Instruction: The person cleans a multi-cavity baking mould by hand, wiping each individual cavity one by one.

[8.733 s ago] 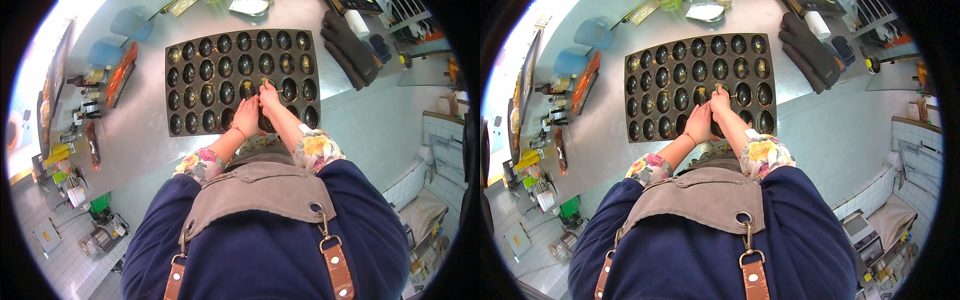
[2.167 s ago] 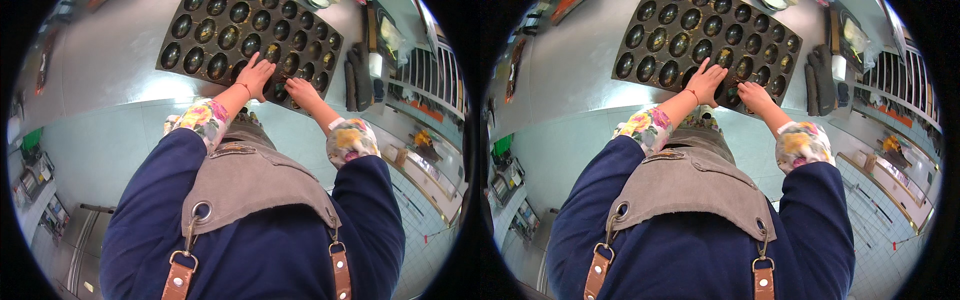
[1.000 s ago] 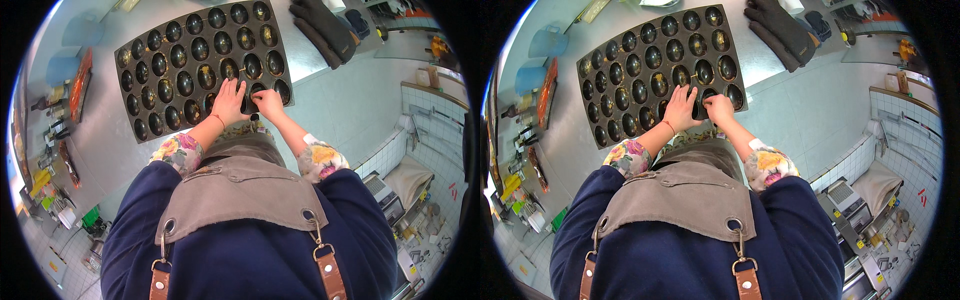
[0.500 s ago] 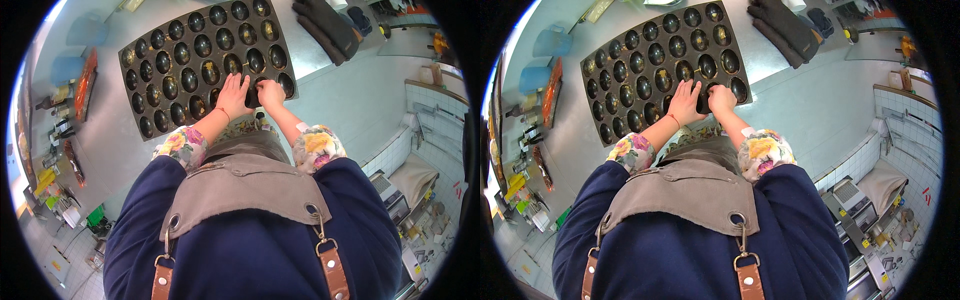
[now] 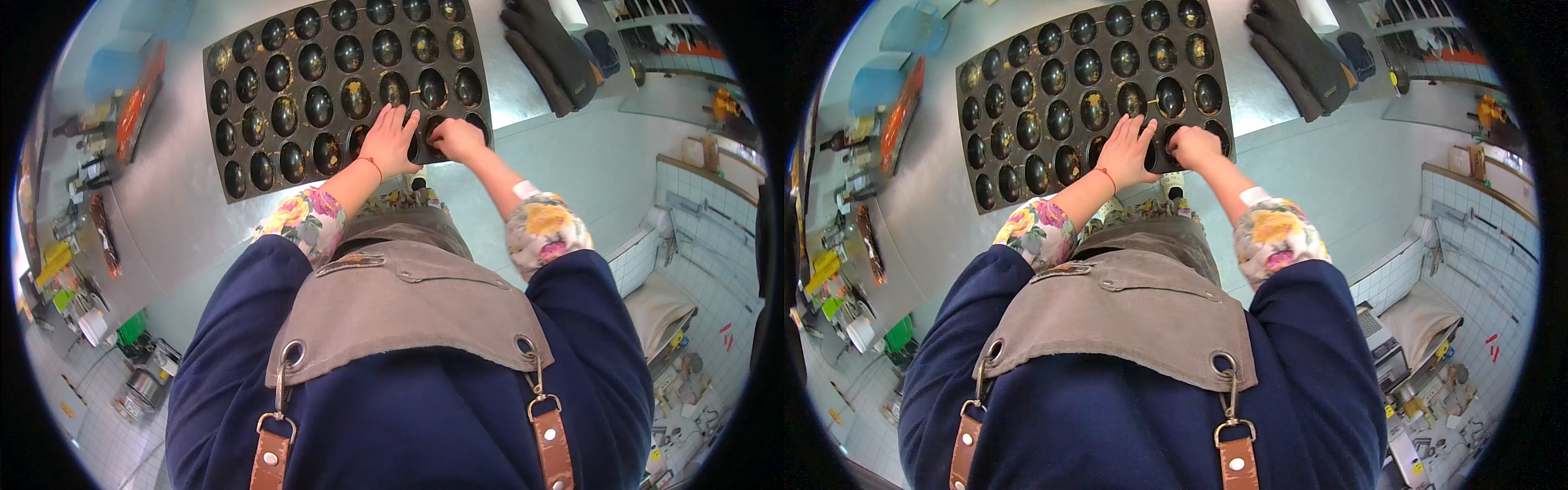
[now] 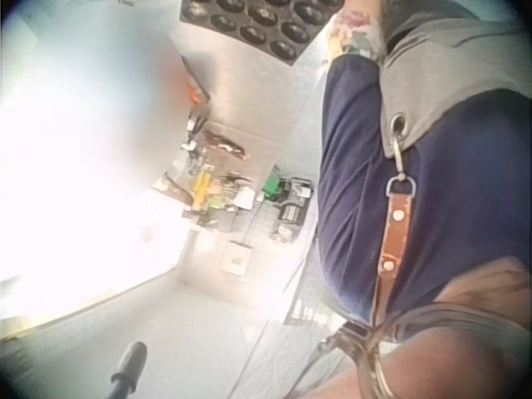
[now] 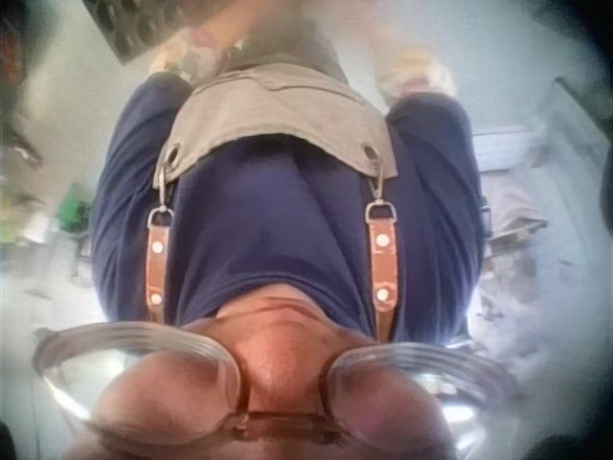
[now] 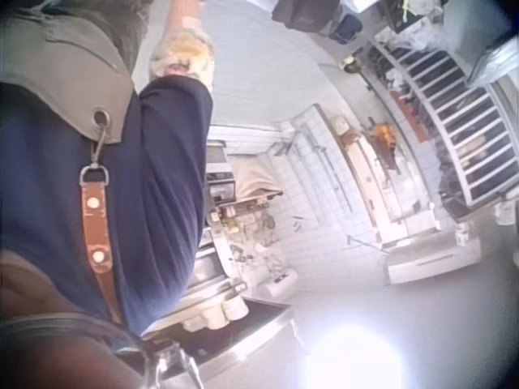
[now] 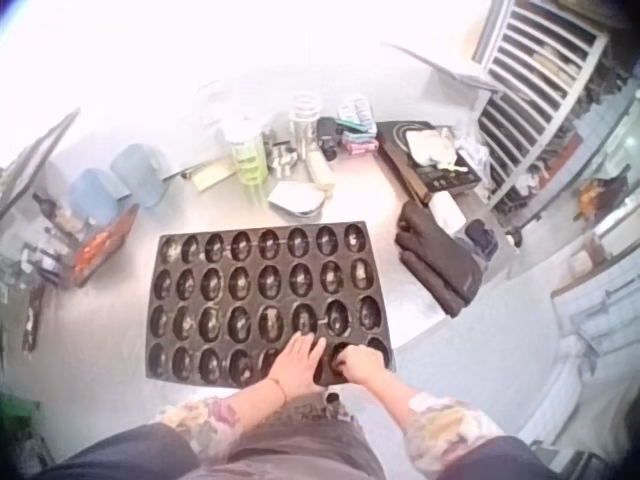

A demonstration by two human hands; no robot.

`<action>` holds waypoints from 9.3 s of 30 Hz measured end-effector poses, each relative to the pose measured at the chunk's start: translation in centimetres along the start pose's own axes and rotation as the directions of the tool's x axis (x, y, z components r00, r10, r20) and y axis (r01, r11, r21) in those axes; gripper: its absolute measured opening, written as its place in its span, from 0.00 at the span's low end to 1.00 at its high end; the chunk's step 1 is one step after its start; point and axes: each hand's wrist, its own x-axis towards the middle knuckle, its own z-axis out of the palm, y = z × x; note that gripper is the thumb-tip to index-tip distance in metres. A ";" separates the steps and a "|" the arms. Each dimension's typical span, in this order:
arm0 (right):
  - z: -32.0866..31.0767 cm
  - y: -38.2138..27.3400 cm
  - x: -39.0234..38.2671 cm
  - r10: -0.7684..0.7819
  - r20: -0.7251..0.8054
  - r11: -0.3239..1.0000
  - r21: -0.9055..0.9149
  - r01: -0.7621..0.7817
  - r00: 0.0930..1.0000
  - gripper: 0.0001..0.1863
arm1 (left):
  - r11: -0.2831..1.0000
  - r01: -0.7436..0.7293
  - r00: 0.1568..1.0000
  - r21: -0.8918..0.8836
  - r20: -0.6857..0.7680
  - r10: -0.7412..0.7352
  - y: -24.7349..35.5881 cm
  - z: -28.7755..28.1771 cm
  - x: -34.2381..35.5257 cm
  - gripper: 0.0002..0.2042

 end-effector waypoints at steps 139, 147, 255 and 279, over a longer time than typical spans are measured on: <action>-1.1 0.6 9.2 -0.309 -0.476 0.949 -0.095 0.302 0.823 0.08 | 0.998 0.038 0.996 0.047 0.076 -0.041 -0.3 -1.4 1.7 0.53; -4.7 -0.5 7.6 0.056 -0.113 0.927 0.375 -0.009 0.992 0.10 | 0.997 0.073 0.995 0.028 0.061 -0.074 -0.2 -0.7 0.9 0.53; -8.9 6.7 5.7 -0.237 0.029 0.960 -0.147 0.238 0.971 0.09 | 0.981 0.167 0.978 0.095 0.113 -0.177 5.0 -0.8 5.9 0.63; -5.5 3.4 6.2 0.241 0.322 0.123 0.926 -0.357 0.916 0.25 | 0.984 0.175 0.985 0.027 -0.006 -0.175 4.4 0.6 4.6 0.60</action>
